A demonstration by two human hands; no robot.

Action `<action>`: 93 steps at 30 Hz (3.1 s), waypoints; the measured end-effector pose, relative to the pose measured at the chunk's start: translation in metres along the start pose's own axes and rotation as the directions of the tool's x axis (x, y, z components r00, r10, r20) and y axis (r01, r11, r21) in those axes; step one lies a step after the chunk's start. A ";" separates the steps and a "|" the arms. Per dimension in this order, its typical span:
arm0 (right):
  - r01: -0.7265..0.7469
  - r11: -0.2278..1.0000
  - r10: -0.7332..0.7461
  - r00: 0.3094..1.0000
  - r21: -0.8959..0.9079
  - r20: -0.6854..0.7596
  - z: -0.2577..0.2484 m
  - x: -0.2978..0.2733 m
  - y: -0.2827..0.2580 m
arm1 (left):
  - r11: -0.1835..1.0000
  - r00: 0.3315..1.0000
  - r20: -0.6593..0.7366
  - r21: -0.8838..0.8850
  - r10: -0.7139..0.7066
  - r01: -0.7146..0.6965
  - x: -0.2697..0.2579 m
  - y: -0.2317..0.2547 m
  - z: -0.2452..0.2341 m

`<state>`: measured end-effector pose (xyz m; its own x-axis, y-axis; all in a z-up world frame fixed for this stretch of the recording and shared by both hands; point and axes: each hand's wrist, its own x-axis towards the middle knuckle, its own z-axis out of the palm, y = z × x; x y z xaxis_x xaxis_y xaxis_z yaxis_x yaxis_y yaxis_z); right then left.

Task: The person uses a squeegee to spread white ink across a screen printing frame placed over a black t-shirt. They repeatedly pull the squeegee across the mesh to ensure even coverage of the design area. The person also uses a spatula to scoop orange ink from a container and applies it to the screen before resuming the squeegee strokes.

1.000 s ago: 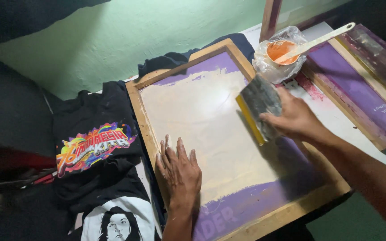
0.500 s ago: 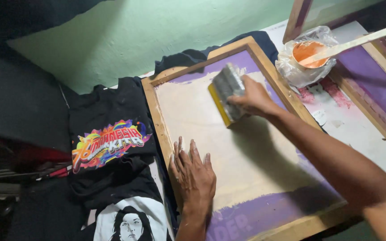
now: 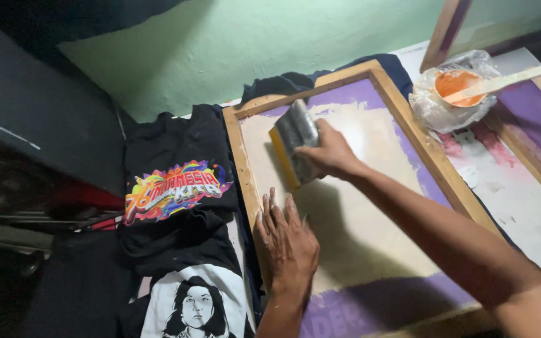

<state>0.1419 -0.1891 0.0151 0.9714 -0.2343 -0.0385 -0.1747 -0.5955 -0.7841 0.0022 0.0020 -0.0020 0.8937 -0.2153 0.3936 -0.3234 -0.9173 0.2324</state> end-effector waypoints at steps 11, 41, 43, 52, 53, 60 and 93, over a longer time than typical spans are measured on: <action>-0.244 0.968 0.247 0.968 0.060 -0.043 -0.051 0.014 0.007 | 1.000 0.999 0.033 0.007 -0.008 0.007 0.001 0.002 -0.004; -0.317 0.912 0.310 0.948 -0.260 -0.070 -0.185 -0.180 0.083 | 0.982 0.923 0.344 0.012 0.174 -0.189 -0.053 0.023 -0.049; -0.339 0.889 0.319 0.941 -0.309 -0.116 -0.183 -0.191 0.079 | 0.974 0.909 0.362 0.010 0.206 -0.225 -0.059 0.024 -0.048; -0.127 0.991 0.133 0.980 -0.049 0.151 -0.120 -0.179 0.092 | 0.990 0.846 0.520 -0.004 0.120 -0.139 0.024 0.013 -0.018; -0.142 0.986 0.150 0.984 -0.091 0.097 -0.128 -0.176 0.085 | 0.991 0.859 0.498 -0.003 0.117 -0.133 0.035 0.009 -0.009; -0.264 0.963 0.262 0.965 -0.056 -0.027 -0.151 -0.156 0.057 | 0.988 0.925 0.349 -0.016 0.152 -0.157 0.075 -0.006 0.000; -0.321 0.877 0.351 0.936 -0.359 0.022 -0.176 -0.180 0.072 | 0.972 0.942 0.255 0.036 0.216 -0.232 0.069 -0.030 0.009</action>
<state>-0.0735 -0.3250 0.0750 0.8514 -0.4116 -0.3252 -0.5223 -0.7227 -0.4526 0.0765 0.0113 0.0099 0.8520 -0.4863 0.1938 -0.5106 -0.8537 0.1023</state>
